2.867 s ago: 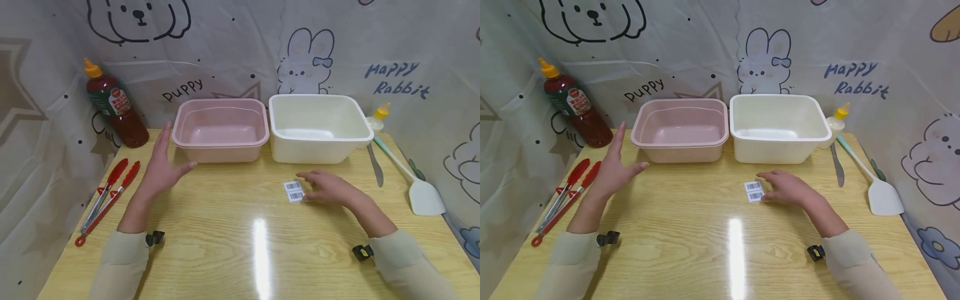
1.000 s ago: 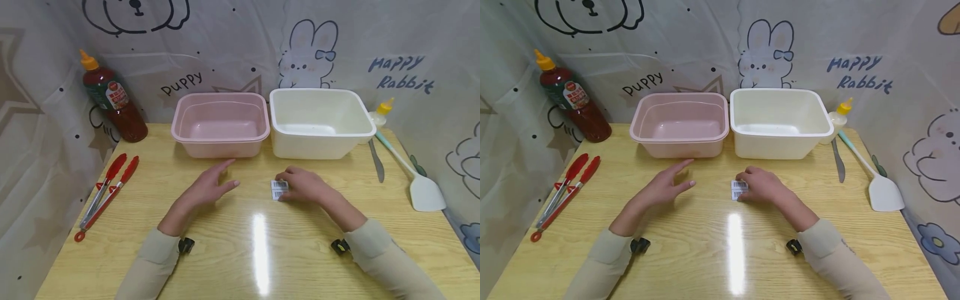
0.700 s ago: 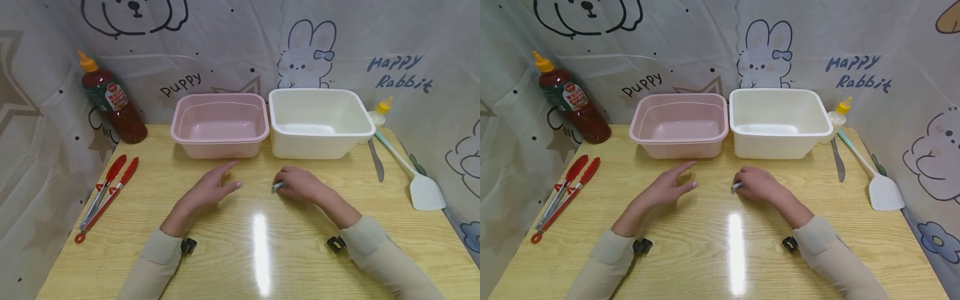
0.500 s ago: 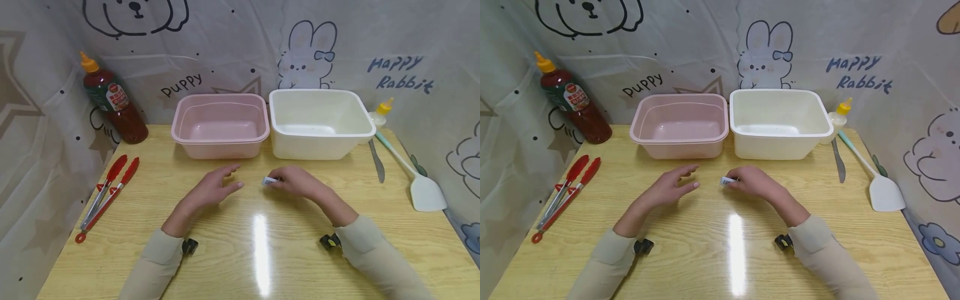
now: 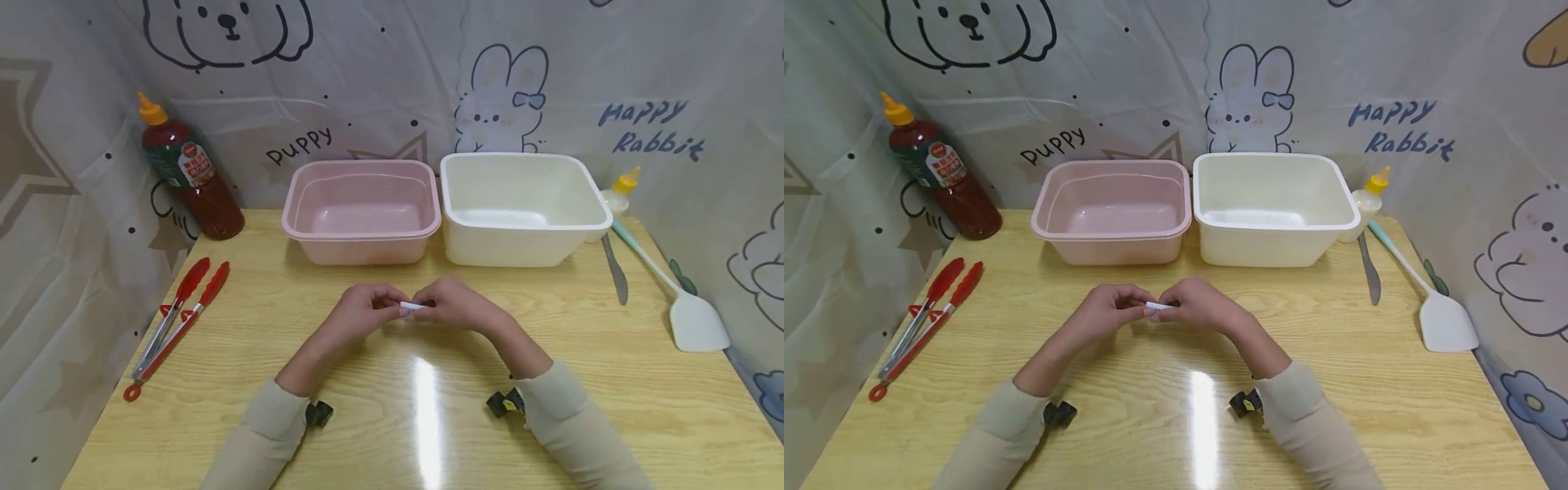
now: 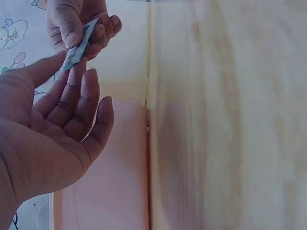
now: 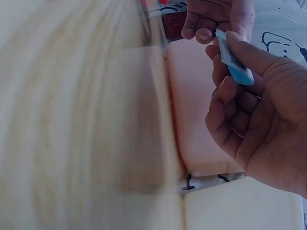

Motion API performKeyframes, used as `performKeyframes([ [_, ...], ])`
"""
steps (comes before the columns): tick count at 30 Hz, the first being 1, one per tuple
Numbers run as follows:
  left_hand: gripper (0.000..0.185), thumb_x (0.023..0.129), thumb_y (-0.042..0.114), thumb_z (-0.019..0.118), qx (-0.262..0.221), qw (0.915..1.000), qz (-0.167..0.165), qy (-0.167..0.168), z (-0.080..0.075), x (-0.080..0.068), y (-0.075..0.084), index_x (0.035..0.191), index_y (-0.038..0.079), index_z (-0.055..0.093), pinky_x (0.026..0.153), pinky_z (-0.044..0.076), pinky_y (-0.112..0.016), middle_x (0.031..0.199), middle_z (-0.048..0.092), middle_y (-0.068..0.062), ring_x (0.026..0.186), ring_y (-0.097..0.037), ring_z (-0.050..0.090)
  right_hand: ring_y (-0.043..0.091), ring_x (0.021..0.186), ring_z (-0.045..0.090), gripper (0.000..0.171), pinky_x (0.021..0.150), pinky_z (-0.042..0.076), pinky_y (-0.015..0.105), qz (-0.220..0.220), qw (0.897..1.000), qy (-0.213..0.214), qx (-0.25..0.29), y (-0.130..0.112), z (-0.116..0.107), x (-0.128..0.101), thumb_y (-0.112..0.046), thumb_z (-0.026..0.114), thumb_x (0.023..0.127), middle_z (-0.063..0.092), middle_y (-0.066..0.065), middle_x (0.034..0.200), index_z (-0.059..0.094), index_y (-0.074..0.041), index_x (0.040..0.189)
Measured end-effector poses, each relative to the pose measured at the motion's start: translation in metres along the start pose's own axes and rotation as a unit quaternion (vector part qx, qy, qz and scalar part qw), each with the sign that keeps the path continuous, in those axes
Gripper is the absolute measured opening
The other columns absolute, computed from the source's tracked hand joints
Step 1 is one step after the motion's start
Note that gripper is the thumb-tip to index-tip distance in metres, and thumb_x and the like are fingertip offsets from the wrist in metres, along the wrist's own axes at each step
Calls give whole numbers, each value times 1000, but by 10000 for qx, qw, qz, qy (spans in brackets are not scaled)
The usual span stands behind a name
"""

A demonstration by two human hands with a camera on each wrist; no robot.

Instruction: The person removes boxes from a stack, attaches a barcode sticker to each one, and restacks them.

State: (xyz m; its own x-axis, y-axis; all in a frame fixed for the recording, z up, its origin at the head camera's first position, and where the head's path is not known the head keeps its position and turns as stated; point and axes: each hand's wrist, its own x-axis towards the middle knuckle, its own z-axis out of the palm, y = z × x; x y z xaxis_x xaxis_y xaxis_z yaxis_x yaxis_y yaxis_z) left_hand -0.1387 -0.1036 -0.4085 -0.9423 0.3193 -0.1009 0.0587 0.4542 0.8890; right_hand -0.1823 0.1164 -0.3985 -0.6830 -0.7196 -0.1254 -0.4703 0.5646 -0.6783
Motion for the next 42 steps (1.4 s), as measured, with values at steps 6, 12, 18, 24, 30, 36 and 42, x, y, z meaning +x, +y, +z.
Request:
performKeyframes([
  [6, 9, 93, 22, 75, 1, 9990, -352, 284, 2, 0, 0, 98, 16, 78, 71, 55, -28, 86, 75, 2, 81, -15, 69, 5, 79, 60, 17, 72, 51, 25, 266, 9986, 341, 297, 3, 9, 0, -32, 73, 94, 77, -8, 93, 80, -18, 101],
  [12, 9, 93, 23, 75, 45, 9956, -627, 699, 0, 3, -1, 93, 15, 78, 67, 53, -28, 80, 72, 2, 75, -14, 65, 15, 79, 67, 15, 70, 55, 30, 389, 9907, 1021, 814, 6, 11, -1, -25, 70, 97, 77, -4, 91, 79, -18, 107],
  [18, 17, 95, 27, 72, 212, 9957, -538, 726, -1, 4, -3, 89, 12, 77, 66, 49, -26, 78, 72, 0, 73, -13, 62, 13, 78, 65, 14, 67, 54, 27, 348, 9850, 1468, 834, 8, 14, 1, -22, 70, 97, 78, -2, 96, 80, -16, 105],
  [24, 25, 97, 32, 69, 410, 9953, -480, 735, -1, 2, -5, 84, 12, 77, 61, 43, -26, 75, 72, 0, 71, -14, 57, 11, 86, 68, 15, 73, 56, 27, 301, 9818, 1691, 815, 8, 17, 3, -21, 69, 97, 79, 1, 102, 80, -14, 106],
  [30, 21, 94, 30, 73, 280, 9954, -656, 633, -1, 3, -5, 90, 11, 80, 64, 48, -25, 79, 74, 0, 75, -13, 64, 12, 85, 67, 16, 73, 56, 28, 361, 9803, 1752, 837, 9, 17, 2, -20, 68, 98, 78, 3, 103, 79, -13, 106],
  [36, 13, 92, 23, 75, 384, 9968, -598, 364, 0, 3, -7, 89, 11, 81, 63, 47, -24, 80, 75, 1, 73, -11, 64, 15, 83, 67, 17, 70, 55, 28, 572, 9738, 1936, 1049, 9, 12, -2, -23, 67, 99, 78, 3, 98, 79, -13, 106],
  [42, 9, 93, 18, 73, 694, 9957, -610, 79, -1, 4, -10, 95, 12, 80, 68, 50, -24, 83, 74, 3, 74, -10, 62, 23, 82, 67, 20, 63, 52, 27, 827, 9527, 2488, 1537, 16, -3, -8, -22, 63, 101, 75, 13, 98, 76, -13, 113],
])
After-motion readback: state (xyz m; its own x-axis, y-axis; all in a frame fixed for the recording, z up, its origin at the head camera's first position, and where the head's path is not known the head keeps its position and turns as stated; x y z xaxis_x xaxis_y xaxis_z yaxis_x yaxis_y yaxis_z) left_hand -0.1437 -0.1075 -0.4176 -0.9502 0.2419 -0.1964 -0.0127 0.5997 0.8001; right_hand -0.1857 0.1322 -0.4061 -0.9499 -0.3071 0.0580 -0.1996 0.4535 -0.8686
